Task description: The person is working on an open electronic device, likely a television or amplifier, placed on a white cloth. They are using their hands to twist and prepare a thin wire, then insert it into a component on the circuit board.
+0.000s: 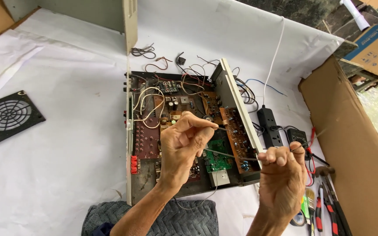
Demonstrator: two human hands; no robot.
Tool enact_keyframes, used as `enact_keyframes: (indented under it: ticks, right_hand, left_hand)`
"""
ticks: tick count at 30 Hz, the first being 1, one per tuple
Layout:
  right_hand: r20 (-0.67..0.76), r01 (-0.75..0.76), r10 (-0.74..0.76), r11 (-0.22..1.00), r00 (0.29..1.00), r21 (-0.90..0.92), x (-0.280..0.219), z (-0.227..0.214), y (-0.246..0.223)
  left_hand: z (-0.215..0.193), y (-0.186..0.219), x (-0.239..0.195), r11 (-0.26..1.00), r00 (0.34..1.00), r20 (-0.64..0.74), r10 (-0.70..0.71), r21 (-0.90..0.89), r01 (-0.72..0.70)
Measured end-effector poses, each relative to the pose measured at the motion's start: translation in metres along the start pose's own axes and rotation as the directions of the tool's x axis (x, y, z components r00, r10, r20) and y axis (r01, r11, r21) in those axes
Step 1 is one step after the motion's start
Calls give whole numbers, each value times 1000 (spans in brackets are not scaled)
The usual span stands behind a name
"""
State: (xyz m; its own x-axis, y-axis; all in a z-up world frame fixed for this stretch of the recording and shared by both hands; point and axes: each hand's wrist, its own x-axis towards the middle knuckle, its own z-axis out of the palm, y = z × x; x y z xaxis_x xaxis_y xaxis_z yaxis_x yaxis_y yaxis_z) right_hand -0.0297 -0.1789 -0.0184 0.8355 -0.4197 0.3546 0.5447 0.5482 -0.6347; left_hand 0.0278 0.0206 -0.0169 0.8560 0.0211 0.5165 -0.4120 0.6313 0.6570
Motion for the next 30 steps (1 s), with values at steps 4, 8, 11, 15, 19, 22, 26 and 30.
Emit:
enact_keyframes:
  ticks: [4,8,11,15,19,22,26,30]
  right_hand:
    - [144,7,-2,999,990,-32,-8,2,2]
    - [179,75,-47,985,983,-156,-18,17,4]
    - [193,122,-64,945,979,-303,-22,17,4]
    - [119,185,-149,893,982,-409,-25,11,9]
    - [155,279,-240,665,958,-693,-30,21,12]
    - [148,290,-270,621,951,-729,-35,21,17]
    - [180,327,-302,558,936,-763,-34,23,18]
    - [222,351,-332,405,917,-844,-35,22,19]
  left_hand:
    - [11,11,-4,947,997,21,79,311,-82]
    - [16,12,-10,875,991,82,103,467,-129]
    - [20,16,-12,807,979,163,122,558,-194]
    - [22,17,-13,712,957,229,180,640,-287]
    - [24,19,-16,666,949,266,171,678,-310]
    - [24,19,-17,655,945,279,168,685,-319]
    - [26,21,-17,645,936,304,180,682,-345]
    - [26,19,-17,612,914,374,155,690,-386]
